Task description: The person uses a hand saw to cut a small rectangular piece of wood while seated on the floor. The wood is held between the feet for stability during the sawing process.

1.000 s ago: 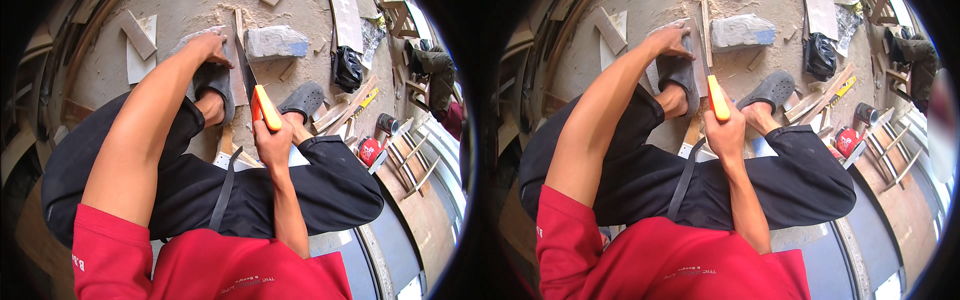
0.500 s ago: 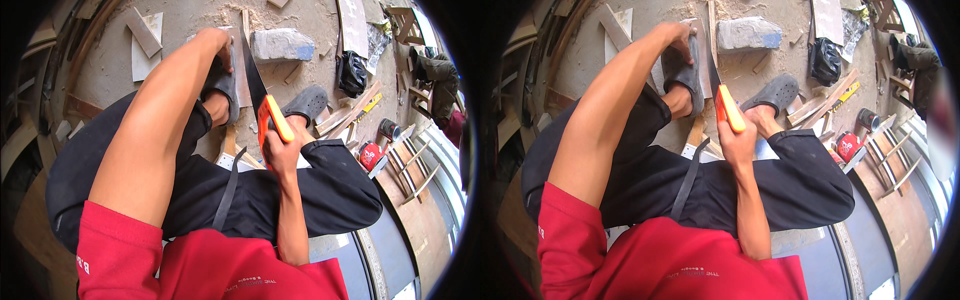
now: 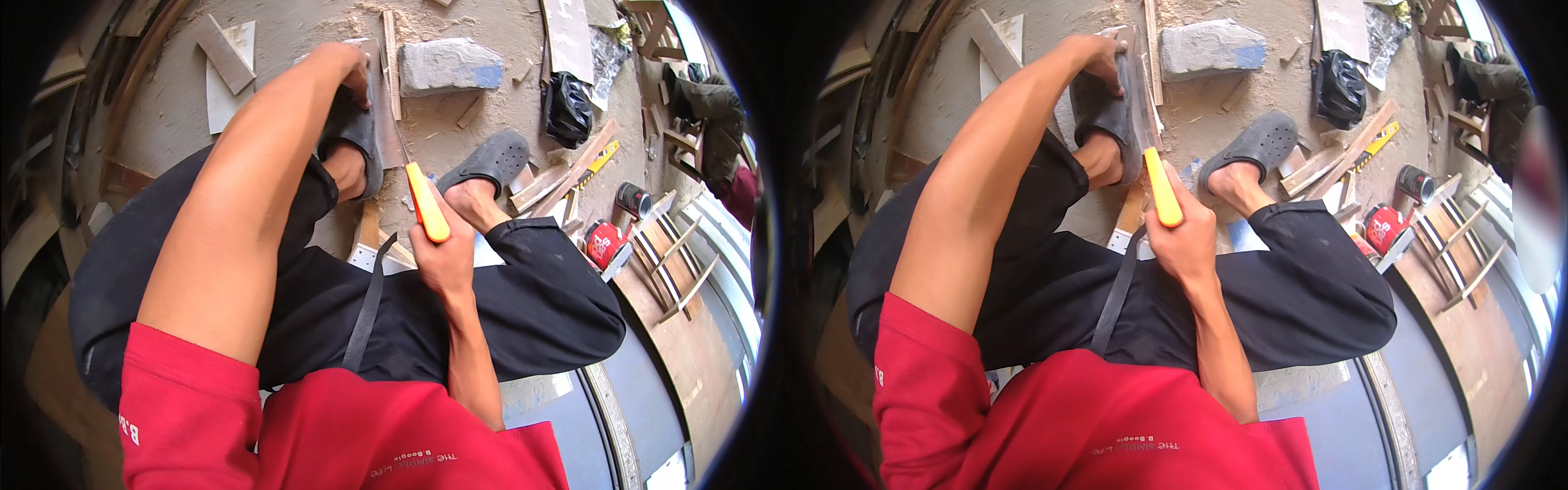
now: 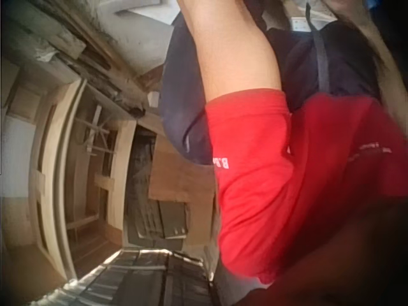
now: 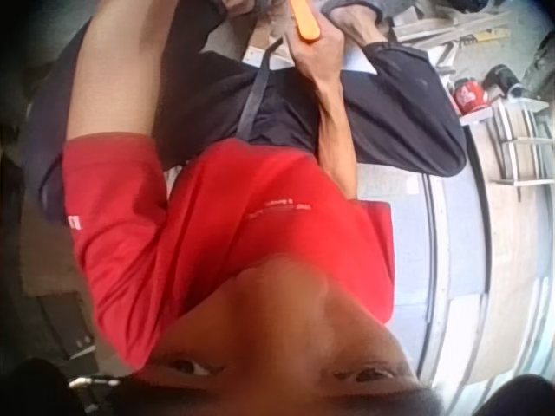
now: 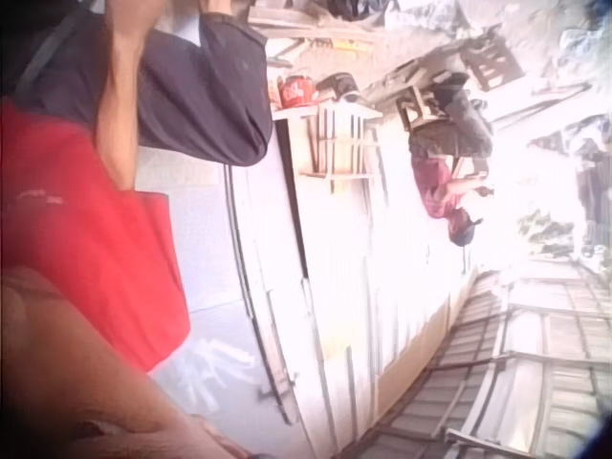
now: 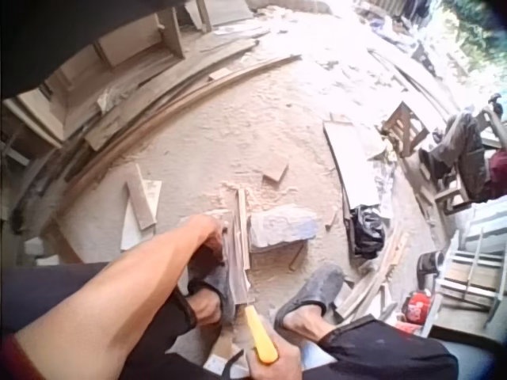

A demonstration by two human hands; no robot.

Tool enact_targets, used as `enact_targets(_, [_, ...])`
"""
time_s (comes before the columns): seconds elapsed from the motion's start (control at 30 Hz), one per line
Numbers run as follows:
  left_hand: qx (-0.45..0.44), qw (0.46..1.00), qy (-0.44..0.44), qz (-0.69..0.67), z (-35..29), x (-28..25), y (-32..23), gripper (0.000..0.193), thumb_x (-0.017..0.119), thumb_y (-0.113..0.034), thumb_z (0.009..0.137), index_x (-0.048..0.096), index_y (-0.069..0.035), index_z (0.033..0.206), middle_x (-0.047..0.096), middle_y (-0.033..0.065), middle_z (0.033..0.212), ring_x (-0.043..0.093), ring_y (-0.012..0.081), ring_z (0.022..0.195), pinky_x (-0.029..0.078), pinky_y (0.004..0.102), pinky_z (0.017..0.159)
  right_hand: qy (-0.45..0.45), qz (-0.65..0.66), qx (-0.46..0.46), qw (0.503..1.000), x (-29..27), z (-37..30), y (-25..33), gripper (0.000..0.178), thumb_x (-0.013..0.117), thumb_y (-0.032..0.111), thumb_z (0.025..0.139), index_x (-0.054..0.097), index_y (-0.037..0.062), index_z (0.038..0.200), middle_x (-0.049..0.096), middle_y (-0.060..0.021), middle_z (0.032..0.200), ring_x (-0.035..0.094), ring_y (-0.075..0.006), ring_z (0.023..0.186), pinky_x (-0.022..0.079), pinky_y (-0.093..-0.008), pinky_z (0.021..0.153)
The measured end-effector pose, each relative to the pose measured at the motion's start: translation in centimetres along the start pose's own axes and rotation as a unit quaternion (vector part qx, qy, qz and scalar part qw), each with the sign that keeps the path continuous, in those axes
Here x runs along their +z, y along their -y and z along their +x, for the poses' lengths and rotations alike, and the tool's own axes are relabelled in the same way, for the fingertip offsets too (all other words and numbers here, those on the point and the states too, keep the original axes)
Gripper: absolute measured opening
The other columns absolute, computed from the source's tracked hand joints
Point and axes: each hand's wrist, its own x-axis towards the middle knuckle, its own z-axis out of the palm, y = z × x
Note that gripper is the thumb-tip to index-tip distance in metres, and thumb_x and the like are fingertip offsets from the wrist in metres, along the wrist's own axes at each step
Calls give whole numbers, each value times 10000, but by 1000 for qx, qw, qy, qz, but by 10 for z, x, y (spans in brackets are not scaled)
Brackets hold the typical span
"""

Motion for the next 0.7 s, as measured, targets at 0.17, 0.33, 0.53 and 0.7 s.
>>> enact_targets(0.17, [-2,998,-57,-10,8,10,13,1188,827,-581,575,286,-125,1529,161,152,1612,361,353,1401,360,426,1126,-7,-33,-105,994,-21,10,-10,521,600,52,797,568,-23,1312,701,-199,995,686,-208,843,517,-307,803])
enact_targets(0.33, [23,995,-96,-36,7,20,14,1251,837,-601,538,266,-108,1534,122,163,1617,340,369,1409,346,423,1138,10,-9,-31,999,-19,19,-9,511,597,59,802,571,-22,1306,695,-196,936,672,-209,844,511,-313,814])
enact_targets(0.53, [34,993,-91,-60,5,22,17,1289,861,-612,503,274,-99,1530,148,178,1608,345,379,1403,350,434,1135,23,-38,25,999,-14,26,-4,511,601,83,802,579,-3,1305,681,-184,875,634,-185,755,505,-306,740])
enact_targets(0.7, [32,988,-141,-51,4,27,19,1295,865,-616,488,288,-100,1525,148,173,1609,363,369,1396,364,446,1123,-7,-10,-106,994,-27,5,-7,479,579,64,822,581,-26,1293,702,-119,913,635,-131,800,502,-273,759])
